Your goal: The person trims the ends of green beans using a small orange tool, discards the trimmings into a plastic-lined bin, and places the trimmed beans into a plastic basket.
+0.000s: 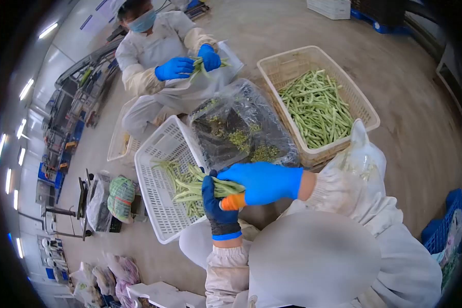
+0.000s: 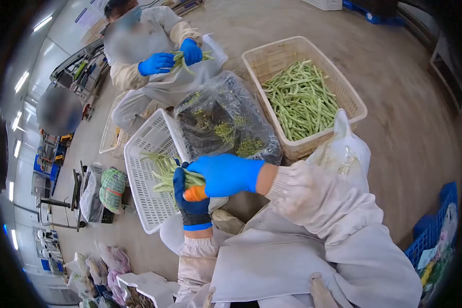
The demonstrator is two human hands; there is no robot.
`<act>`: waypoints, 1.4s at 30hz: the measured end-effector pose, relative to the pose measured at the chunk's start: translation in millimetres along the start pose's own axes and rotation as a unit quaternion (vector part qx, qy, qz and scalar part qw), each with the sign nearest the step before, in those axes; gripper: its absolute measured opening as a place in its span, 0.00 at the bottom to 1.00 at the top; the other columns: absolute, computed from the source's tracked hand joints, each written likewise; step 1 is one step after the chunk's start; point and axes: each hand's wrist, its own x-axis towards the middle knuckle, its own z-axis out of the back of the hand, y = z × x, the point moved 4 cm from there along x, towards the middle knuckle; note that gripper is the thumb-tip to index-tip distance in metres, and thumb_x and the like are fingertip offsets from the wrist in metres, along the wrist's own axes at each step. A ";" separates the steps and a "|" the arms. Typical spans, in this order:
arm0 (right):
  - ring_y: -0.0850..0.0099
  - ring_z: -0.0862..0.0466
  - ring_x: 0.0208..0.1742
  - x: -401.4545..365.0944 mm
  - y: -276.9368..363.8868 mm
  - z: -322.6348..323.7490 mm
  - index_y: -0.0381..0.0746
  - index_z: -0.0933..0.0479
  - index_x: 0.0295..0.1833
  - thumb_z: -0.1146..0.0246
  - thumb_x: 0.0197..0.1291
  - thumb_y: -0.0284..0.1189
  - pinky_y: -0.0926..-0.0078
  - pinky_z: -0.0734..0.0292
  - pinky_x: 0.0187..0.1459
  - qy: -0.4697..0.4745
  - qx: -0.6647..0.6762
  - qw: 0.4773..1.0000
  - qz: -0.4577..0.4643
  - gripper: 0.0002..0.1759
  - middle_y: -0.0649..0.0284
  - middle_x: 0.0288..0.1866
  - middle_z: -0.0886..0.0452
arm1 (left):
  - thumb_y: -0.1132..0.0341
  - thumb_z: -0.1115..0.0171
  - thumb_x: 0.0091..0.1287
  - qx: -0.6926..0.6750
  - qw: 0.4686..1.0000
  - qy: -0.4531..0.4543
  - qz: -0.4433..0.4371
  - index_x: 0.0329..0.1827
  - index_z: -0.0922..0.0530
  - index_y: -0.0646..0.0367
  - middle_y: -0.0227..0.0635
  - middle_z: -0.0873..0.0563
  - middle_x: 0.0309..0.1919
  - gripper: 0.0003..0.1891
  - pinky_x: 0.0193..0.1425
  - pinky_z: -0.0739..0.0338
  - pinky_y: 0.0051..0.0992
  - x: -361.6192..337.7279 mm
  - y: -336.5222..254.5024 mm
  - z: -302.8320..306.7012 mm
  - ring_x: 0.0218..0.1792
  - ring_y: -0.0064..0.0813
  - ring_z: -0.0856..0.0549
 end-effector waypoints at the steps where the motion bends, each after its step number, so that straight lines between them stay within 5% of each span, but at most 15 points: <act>1: 0.54 0.21 0.50 2.7 -10.8 -4.4 0.38 0.32 0.62 0.41 0.59 0.40 0.61 0.27 0.52 0.014 -0.070 0.997 -0.036 0.28 0.47 0.51 0.22 | 0.62 0.45 0.69 0.029 0.998 0.010 0.046 0.51 0.24 0.58 0.34 0.17 0.44 0.13 0.56 0.27 0.34 0.6 9.0 -2.9 0.47 0.30 0.19; 10: 0.48 0.22 0.50 -33.5 -85.6 57.9 0.37 0.34 0.64 0.48 0.58 0.28 0.57 0.28 0.51 -0.113 -0.172 0.975 -0.081 0.26 0.43 0.51 0.23 | 0.64 0.46 0.69 0.027 0.981 0.029 0.189 0.59 0.29 0.56 0.39 0.21 0.54 0.16 0.62 0.30 0.44 45.4 84.7 -28.4 0.55 0.37 0.22; 12: 0.52 0.19 0.44 -53.1 -97.2 93.4 0.37 0.26 0.56 0.45 0.53 0.24 0.61 0.25 0.45 -0.209 -0.039 0.975 -0.064 0.22 0.45 0.45 0.20 | 0.65 0.47 0.69 0.025 0.975 0.042 0.216 0.59 0.29 0.57 0.40 0.23 0.56 0.17 0.64 0.32 0.45 60.4 105.1 -38.6 0.57 0.38 0.24; 15: 0.55 0.19 0.44 -80.3 -106.3 136.8 0.37 0.25 0.56 0.44 0.52 0.24 0.65 0.25 0.46 -0.174 0.092 0.978 -0.071 0.22 0.46 0.46 0.20 | 0.69 0.49 0.67 0.028 0.969 0.055 0.240 0.62 0.33 0.63 0.44 0.26 0.60 0.20 0.69 0.37 0.46 79.3 137.4 -62.6 0.63 0.40 0.29; 17: 0.54 0.19 0.45 -95.6 -122.3 161.5 0.36 0.25 0.55 0.45 0.53 0.24 0.65 0.25 0.47 -0.208 0.060 0.974 -0.061 0.21 0.45 0.47 0.20 | 0.72 0.49 0.65 0.029 0.947 0.127 0.292 0.65 0.37 0.66 0.46 0.28 0.62 0.25 0.71 0.40 0.43 87.0 158.9 -90.6 0.65 0.39 0.30; 19: 0.67 0.20 0.43 -117.5 -130.0 189.1 0.34 0.27 0.57 0.45 0.58 0.27 0.68 0.27 0.49 -0.341 -0.083 0.934 -0.064 0.20 0.50 0.43 0.19 | 0.74 0.50 0.63 0.046 0.945 0.085 0.313 0.68 0.41 0.67 0.47 0.29 0.63 0.28 0.72 0.40 0.40 95.1 170.7 -90.8 0.65 0.38 0.31; 21: 0.60 0.21 0.48 -138.2 -139.3 208.0 0.35 0.27 0.57 0.43 0.57 0.26 0.64 0.28 0.51 -0.367 -0.032 0.924 -0.105 0.21 0.48 0.48 0.21 | 0.71 0.49 0.64 0.055 0.953 0.096 0.282 0.69 0.43 0.66 0.48 0.32 0.65 0.29 0.73 0.42 0.41 107.3 181.8 -90.7 0.68 0.40 0.35; 23: 0.53 0.24 0.53 -158.0 -153.2 223.1 0.37 0.28 0.58 0.40 0.55 0.26 0.60 0.29 0.54 -0.478 -0.251 0.814 -0.216 0.22 0.47 0.52 0.24 | 0.71 0.50 0.64 0.043 0.949 0.103 0.294 0.69 0.43 0.64 0.45 0.31 0.65 0.29 0.72 0.41 0.40 115.1 188.7 -89.9 0.67 0.39 0.33; 24: 0.51 0.22 0.46 -162.5 -149.2 220.0 0.34 0.26 0.55 0.39 0.52 0.29 0.57 0.26 0.48 -0.532 -0.449 0.698 -0.168 0.22 0.48 0.48 0.23 | 0.72 0.51 0.65 0.018 0.951 0.119 0.286 0.69 0.41 0.63 0.43 0.30 0.64 0.28 0.72 0.40 0.39 118.3 190.9 -90.4 0.66 0.37 0.31; 25: 0.51 0.22 0.46 -161.6 -149.2 217.6 0.34 0.26 0.55 0.39 0.52 0.29 0.57 0.26 0.48 -0.532 -0.446 0.699 -0.170 0.22 0.48 0.48 0.23 | 0.72 0.51 0.65 -0.007 0.951 0.137 0.276 0.69 0.40 0.63 0.41 0.28 0.63 0.27 0.72 0.40 0.38 121.2 192.5 -91.8 0.64 0.35 0.29; 27: 0.52 0.21 0.46 -153.5 -147.2 208.1 0.36 0.25 0.54 0.40 0.52 0.28 0.58 0.26 0.47 -0.513 -0.270 0.814 -0.035 0.21 0.48 0.47 0.22 | 0.73 0.52 0.66 -0.012 0.951 0.152 0.268 0.70 0.41 0.59 0.39 0.28 0.63 0.27 0.72 0.41 0.39 123.8 197.7 -93.0 0.64 0.33 0.28; 29: 0.51 0.21 0.45 -148.7 -141.0 195.0 0.36 0.24 0.52 0.40 0.52 0.28 0.58 0.26 0.47 -0.463 -0.125 0.875 -0.064 0.20 0.49 0.44 0.20 | 0.73 0.53 0.66 -0.029 0.948 0.204 0.242 0.70 0.41 0.56 0.40 0.27 0.63 0.27 0.73 0.43 0.40 124.8 199.8 -98.8 0.64 0.32 0.28; 31: 0.50 0.20 0.42 -137.1 -141.2 175.9 0.38 0.23 0.50 0.42 0.53 0.28 0.58 0.25 0.45 -0.277 -0.010 0.959 -0.051 0.18 0.48 0.40 0.19 | 0.73 0.51 0.65 -0.063 0.950 0.180 0.247 0.71 0.43 0.55 0.39 0.30 0.65 0.29 0.74 0.45 0.44 125.6 201.8 -98.5 0.65 0.39 0.29; 38: 0.51 0.19 0.40 -139.4 -147.0 180.2 0.40 0.23 0.50 0.44 0.53 0.28 0.57 0.25 0.44 -0.285 -0.046 0.950 -0.116 0.17 0.46 0.39 0.20 | 0.69 0.52 0.65 -0.030 0.951 0.195 0.238 0.73 0.49 0.57 0.43 0.38 0.70 0.32 0.76 0.54 0.48 119.3 200.3 -108.7 0.71 0.45 0.42; 42: 0.54 0.20 0.43 -148.9 -151.0 196.2 0.41 0.21 0.48 0.43 0.52 0.27 0.61 0.26 0.44 -0.433 -0.248 0.848 -0.182 0.16 0.53 0.40 0.19 | 0.67 0.52 0.67 0.030 0.959 0.150 0.238 0.71 0.45 0.62 0.46 0.39 0.70 0.29 0.75 0.50 0.48 126.4 208.1 -109.4 0.71 0.46 0.42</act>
